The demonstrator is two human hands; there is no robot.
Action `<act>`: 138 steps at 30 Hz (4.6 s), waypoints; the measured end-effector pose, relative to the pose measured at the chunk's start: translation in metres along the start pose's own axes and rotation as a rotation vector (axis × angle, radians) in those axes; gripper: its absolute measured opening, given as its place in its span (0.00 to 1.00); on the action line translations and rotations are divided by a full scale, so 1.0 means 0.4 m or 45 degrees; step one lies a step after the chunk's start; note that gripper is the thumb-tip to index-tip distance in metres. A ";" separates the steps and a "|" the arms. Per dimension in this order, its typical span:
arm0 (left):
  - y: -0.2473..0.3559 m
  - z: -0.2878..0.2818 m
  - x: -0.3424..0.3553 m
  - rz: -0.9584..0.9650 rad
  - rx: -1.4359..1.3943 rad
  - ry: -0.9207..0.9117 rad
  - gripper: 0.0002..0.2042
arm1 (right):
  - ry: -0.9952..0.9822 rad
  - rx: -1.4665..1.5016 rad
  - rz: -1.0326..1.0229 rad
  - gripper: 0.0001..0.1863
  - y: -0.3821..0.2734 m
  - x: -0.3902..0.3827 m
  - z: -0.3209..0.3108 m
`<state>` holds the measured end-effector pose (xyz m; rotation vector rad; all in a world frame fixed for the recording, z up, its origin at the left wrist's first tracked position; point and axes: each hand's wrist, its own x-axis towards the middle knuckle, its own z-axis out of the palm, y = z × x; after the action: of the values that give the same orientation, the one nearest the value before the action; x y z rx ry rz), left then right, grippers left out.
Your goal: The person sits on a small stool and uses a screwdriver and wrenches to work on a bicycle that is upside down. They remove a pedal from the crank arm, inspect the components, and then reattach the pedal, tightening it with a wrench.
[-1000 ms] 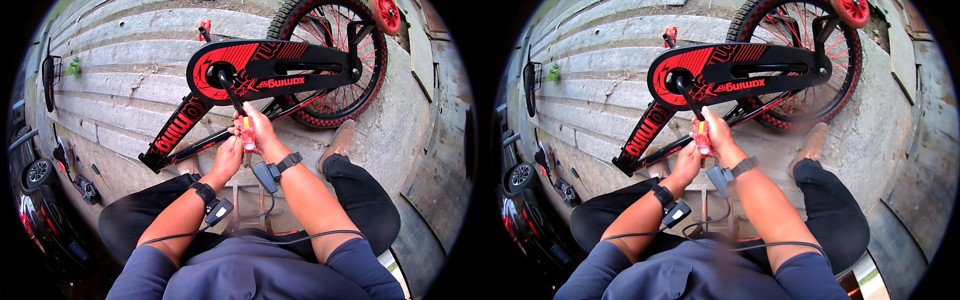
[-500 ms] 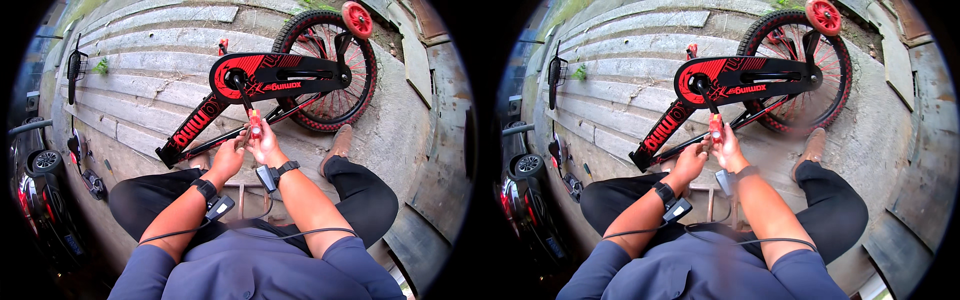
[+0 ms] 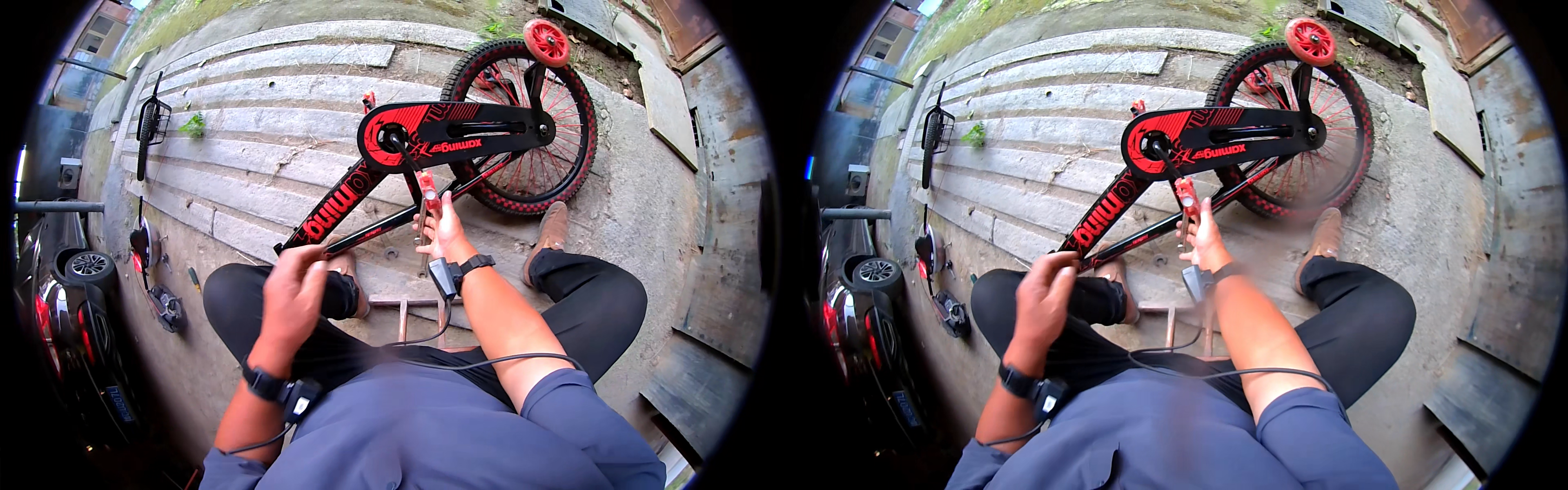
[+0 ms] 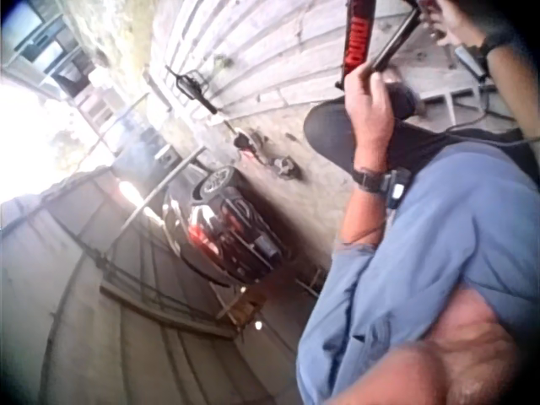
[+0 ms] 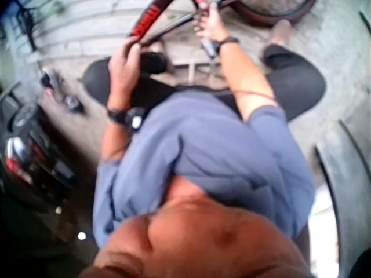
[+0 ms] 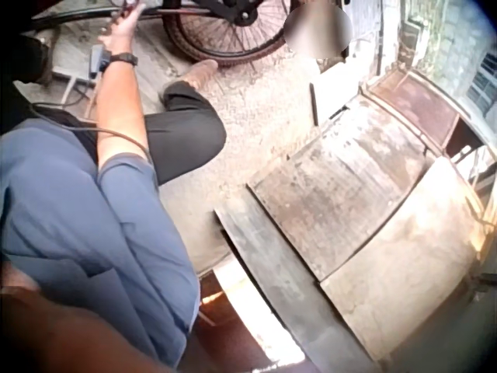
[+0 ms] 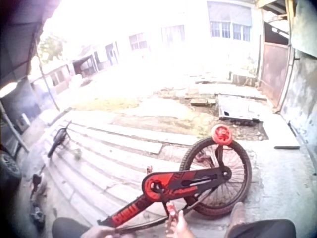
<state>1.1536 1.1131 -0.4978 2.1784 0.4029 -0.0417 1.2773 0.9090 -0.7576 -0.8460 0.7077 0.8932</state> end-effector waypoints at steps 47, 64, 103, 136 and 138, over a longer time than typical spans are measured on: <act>0.162 0.094 0.318 0.327 0.393 0.137 0.19 | -0.043 -0.369 -0.318 0.56 -0.108 -0.044 -0.053; -0.166 0.687 0.442 -0.322 -0.341 -0.049 0.34 | 0.155 -0.772 -0.456 0.19 -0.016 0.100 -0.111; -0.051 0.565 0.525 0.286 0.392 -0.496 0.31 | -0.194 -2.316 -0.683 0.23 -0.669 0.065 -0.130; 0.000 0.458 0.708 0.208 0.237 -0.232 0.29 | 0.219 -1.306 -0.987 0.29 -0.418 0.093 0.051; 0.023 0.470 0.747 0.382 0.307 -0.114 0.26 | 0.179 -1.289 -0.989 0.31 -0.407 0.093 0.058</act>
<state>1.4610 1.0403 -0.6558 2.4426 0.0173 -0.0226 1.4403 0.8838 -0.7237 -1.9254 -0.0577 0.4295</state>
